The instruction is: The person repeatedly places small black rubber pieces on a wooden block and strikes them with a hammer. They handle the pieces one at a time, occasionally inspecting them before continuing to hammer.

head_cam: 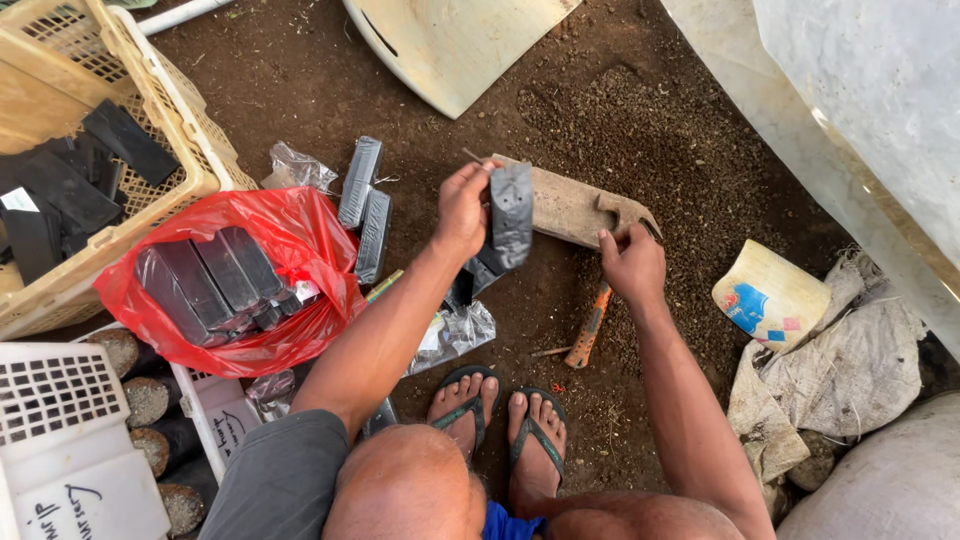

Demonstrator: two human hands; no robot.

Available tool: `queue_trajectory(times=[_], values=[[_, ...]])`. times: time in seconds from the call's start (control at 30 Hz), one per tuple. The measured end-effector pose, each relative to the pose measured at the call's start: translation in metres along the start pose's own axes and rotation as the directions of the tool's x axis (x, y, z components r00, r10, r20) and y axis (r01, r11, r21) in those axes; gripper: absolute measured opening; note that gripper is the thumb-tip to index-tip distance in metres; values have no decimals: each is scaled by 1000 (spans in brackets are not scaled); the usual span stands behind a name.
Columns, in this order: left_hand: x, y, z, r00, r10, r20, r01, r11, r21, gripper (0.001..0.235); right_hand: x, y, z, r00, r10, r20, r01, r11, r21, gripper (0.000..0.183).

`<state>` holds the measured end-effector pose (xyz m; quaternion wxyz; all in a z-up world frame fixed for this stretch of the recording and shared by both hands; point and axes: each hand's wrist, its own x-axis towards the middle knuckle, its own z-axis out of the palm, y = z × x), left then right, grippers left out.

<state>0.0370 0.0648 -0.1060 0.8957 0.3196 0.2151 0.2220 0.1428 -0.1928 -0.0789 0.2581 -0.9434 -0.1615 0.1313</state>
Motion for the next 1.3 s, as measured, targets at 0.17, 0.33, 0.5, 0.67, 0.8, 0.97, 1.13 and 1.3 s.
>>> queue_trajectory(times=[0.17, 0.33, 0.5, 0.67, 0.8, 0.97, 1.13, 1.3], values=[[15, 18, -7, 933, 359, 9, -302, 771, 561, 12, -20, 44, 13, 987, 156, 28, -154, 987, -48, 49], [29, -14, 7, 899, 374, 229, -349, 292, 890, 12, -22, 73, 37, 969, 212, 124, -202, 975, -87, 54], [38, -54, 9, 903, 181, 389, -418, 169, 892, 18, -17, 96, 60, 893, 286, 348, -357, 921, 159, 42], [34, -58, 0, 879, 232, 416, -464, 223, 857, 15, -18, 108, 69, 864, 215, 456, -441, 759, 478, 26], [30, -55, 0, 875, 232, 425, -477, 261, 839, 16, -20, 92, 62, 820, 251, 515, -560, 537, 631, 15], [21, -53, -2, 851, 198, 486, -519, 170, 838, 17, -29, 47, 33, 931, 96, 351, -331, 624, 708, 13], [21, -58, -1, 856, 177, 485, -505, 88, 859, 18, -37, -6, -3, 987, -149, 64, 123, 945, 303, 19], [30, -65, -3, 874, 163, 458, -470, 42, 882, 20, -33, -49, -15, 976, -147, 162, 126, 983, 133, 23]])
